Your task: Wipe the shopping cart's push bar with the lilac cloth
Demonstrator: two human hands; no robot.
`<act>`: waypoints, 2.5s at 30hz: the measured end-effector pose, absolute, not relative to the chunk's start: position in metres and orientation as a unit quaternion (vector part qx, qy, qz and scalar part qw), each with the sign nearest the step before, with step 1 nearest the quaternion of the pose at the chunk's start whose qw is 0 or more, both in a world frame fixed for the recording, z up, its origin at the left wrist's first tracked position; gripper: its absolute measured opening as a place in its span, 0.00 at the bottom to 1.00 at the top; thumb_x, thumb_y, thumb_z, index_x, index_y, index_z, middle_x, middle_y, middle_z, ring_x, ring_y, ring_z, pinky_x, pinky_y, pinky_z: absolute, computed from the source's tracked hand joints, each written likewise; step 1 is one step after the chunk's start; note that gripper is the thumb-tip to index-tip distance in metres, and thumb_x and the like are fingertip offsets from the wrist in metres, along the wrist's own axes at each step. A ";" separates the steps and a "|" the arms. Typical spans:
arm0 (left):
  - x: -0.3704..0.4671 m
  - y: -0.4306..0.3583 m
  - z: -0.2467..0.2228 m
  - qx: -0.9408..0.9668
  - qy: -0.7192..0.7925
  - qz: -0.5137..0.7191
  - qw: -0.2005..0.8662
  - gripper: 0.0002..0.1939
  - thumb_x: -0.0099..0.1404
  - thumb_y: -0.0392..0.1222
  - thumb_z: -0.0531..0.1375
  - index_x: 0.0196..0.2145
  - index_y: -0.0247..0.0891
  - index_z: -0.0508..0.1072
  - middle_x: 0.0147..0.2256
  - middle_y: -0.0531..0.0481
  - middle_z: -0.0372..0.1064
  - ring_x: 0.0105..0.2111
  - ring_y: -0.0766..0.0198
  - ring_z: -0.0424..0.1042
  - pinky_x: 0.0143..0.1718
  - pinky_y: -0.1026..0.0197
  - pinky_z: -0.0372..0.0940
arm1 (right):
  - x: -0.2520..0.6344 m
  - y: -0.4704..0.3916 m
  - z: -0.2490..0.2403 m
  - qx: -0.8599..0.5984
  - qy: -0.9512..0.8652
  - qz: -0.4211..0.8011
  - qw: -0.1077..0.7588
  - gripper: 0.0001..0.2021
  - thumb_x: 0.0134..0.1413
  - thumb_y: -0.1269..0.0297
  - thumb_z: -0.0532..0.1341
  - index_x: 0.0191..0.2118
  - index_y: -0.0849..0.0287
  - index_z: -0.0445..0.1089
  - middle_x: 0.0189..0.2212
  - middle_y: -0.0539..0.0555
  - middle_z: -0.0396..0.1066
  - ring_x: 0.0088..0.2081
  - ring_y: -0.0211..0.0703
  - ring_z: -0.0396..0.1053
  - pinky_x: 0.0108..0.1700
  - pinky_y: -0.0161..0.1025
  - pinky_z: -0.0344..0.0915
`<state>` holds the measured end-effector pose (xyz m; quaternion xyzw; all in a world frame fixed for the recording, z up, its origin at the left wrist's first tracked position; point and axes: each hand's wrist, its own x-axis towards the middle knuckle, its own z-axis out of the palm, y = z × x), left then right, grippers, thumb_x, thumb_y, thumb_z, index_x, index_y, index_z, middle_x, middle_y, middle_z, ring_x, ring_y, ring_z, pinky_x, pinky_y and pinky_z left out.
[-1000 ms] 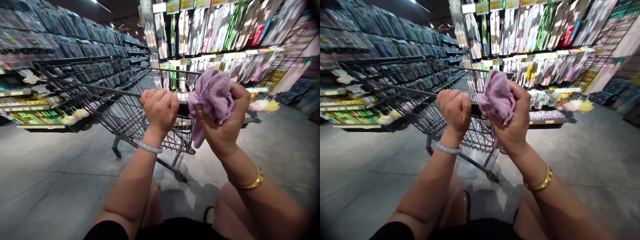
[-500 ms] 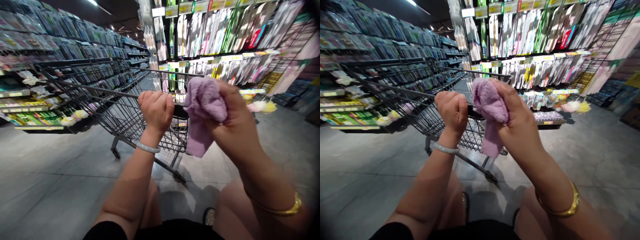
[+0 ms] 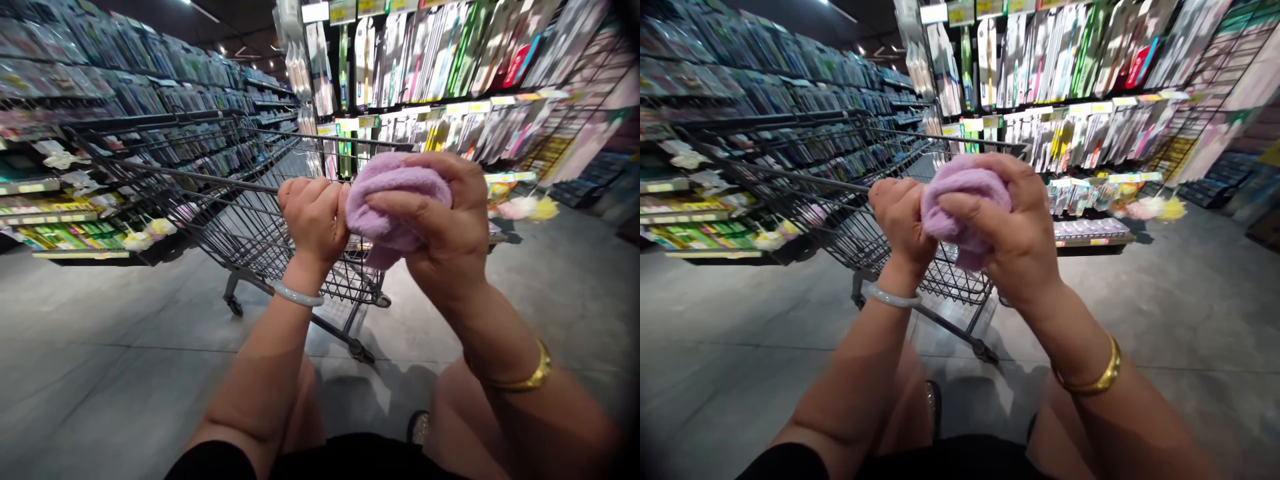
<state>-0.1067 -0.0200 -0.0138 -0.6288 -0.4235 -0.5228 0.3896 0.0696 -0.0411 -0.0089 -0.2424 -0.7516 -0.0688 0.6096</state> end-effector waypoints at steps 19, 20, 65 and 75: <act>-0.106 -0.024 -0.013 -0.631 -0.437 -0.514 0.383 0.19 0.72 0.46 0.47 0.23 0.42 0.63 0.25 0.51 0.64 0.32 0.59 0.63 0.43 0.51 0.54 | 0.086 0.000 -0.027 -0.314 -0.684 0.015 0.658 0.16 0.50 0.72 0.62 0.45 0.48 0.73 0.49 0.53 0.64 0.56 0.47 0.63 0.62 0.57 0.60; -0.105 -0.024 -0.013 -0.630 -0.437 -0.514 0.385 0.19 0.72 0.46 0.47 0.23 0.42 0.63 0.25 0.51 0.64 0.32 0.59 0.63 0.43 0.51 0.54 | 0.085 -0.004 -0.026 -0.315 -0.687 0.016 0.655 0.17 0.50 0.72 0.61 0.46 0.48 0.73 0.49 0.53 0.65 0.57 0.48 0.62 0.62 0.58 0.60; -0.105 -0.024 -0.013 -0.634 -0.425 -0.517 0.387 0.19 0.72 0.45 0.47 0.23 0.41 0.61 0.24 0.52 0.60 0.31 0.60 0.61 0.43 0.52 0.52 | 0.080 -0.056 0.000 -0.253 -0.754 -0.031 0.606 0.10 0.53 0.65 0.65 0.41 0.45 0.75 0.51 0.53 0.66 0.57 0.51 0.63 0.62 0.57 0.62; -0.105 -0.025 -0.013 -0.637 -0.432 -0.511 0.383 0.19 0.72 0.46 0.48 0.23 0.41 0.62 0.25 0.52 0.61 0.32 0.60 0.60 0.43 0.52 0.52 | 0.089 -0.020 -0.011 -0.322 -0.694 -0.006 0.644 0.08 0.54 0.65 0.65 0.40 0.48 0.75 0.42 0.53 0.70 0.54 0.49 0.66 0.58 0.55 0.65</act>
